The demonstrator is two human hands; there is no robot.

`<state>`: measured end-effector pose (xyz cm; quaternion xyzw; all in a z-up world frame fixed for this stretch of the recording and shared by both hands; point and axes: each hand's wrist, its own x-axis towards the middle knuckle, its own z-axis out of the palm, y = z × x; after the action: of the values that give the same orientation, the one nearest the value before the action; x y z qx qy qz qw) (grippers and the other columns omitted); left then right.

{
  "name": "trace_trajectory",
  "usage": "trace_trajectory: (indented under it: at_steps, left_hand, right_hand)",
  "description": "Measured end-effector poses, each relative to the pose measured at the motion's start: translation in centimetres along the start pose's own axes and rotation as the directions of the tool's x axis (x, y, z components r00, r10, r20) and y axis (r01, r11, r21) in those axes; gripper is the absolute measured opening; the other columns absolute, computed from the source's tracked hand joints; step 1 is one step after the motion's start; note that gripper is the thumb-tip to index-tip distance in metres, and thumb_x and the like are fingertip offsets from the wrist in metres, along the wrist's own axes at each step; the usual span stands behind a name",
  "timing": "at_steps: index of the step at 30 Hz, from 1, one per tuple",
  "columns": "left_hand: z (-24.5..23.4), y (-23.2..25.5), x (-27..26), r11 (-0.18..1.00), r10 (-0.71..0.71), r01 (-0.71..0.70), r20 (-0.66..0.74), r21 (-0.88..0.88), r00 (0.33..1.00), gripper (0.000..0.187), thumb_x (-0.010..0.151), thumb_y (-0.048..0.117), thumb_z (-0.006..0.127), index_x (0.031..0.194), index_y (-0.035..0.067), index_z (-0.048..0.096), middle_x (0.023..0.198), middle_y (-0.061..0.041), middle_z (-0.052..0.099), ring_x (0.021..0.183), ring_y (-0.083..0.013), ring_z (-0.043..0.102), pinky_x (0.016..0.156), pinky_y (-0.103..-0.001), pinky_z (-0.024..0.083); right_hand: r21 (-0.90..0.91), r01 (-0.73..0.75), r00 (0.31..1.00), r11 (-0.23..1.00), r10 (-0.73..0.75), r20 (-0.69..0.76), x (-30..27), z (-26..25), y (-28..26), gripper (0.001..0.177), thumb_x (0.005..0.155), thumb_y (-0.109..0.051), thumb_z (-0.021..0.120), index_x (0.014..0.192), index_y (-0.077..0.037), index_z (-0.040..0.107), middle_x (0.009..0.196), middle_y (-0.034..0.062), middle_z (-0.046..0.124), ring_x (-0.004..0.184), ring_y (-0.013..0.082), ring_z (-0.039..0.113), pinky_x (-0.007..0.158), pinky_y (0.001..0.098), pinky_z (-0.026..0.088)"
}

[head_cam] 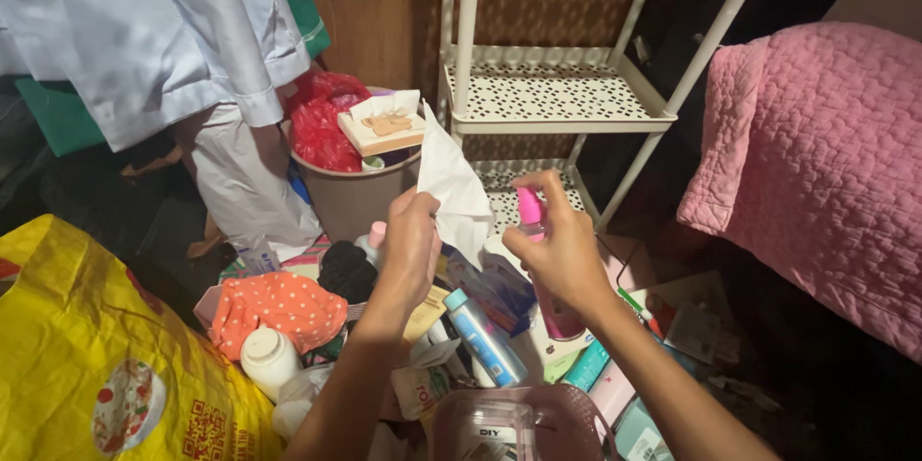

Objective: The person organizes various items onto a white plastic shelving unit. They place a can, a black pouch, a box of gloves, a small tin, and other toiletries onto the shelves. The person also wipes the shelves with a tissue.

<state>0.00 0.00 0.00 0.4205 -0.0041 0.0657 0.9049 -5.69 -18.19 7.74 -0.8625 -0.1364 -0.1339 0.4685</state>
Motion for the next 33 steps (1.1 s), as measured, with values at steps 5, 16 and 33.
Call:
trace_trajectory:
  at_steps: [5, 16, 33]
  left_hand:
    - [-1.4, -1.2, 1.3, 0.998, 0.062, -0.062, 0.018, 0.002, 0.998, 0.007, 0.088, 0.002, 0.050, 0.087, 0.001, 0.057, 0.082, 0.002, 0.048, 0.074, -0.0066, 0.041, 0.065, -0.023, 0.035]
    - [-2.8, 2.4, 1.6, 0.987, 0.036, -0.020, 0.094, -0.160, 0.995, 0.010, 0.090, -0.005, 0.049, 0.093, -0.004, 0.058, 0.090, -0.007, 0.060, 0.081, -0.0136, 0.058, 0.074, -0.028, 0.048]
    - [-4.8, 2.6, 10.0, 0.995, -0.085, 0.089, 0.069, -0.049, 0.994, 0.020, 0.084, 0.001, 0.046, 0.094, -0.003, 0.063, 0.088, -0.012, 0.066, 0.080, -0.0208, 0.066, 0.078, -0.034, 0.054]
  right_hand:
    - [-0.002, -0.025, 1.000, 1.000, 0.025, -0.002, 0.2, -0.1, -0.8, 0.054, 0.078, -0.012, 0.071, 0.129, -0.015, 0.053, 0.065, 0.0091, 0.067, 0.050, 0.0167, 0.068, 0.049, 0.0344, 0.055]
    - [-0.055, 0.031, 0.999, 0.998, -0.031, 0.009, 2.8, 1.9, -1.0, 0.052, 0.078, -0.012, 0.071, 0.127, -0.014, 0.054, 0.067, 0.0094, 0.070, 0.051, 0.0168, 0.070, 0.052, 0.0335, 0.056]
    - [-0.256, -0.055, 0.815, 0.965, 0.191, 0.548, -1.4, 12.6, 8.5, 0.080, 0.077, 0.001, 0.069, 0.145, -0.012, 0.030, 0.088, 0.0144, 0.070, 0.080, 0.0292, 0.070, 0.070, 0.0400, 0.060]
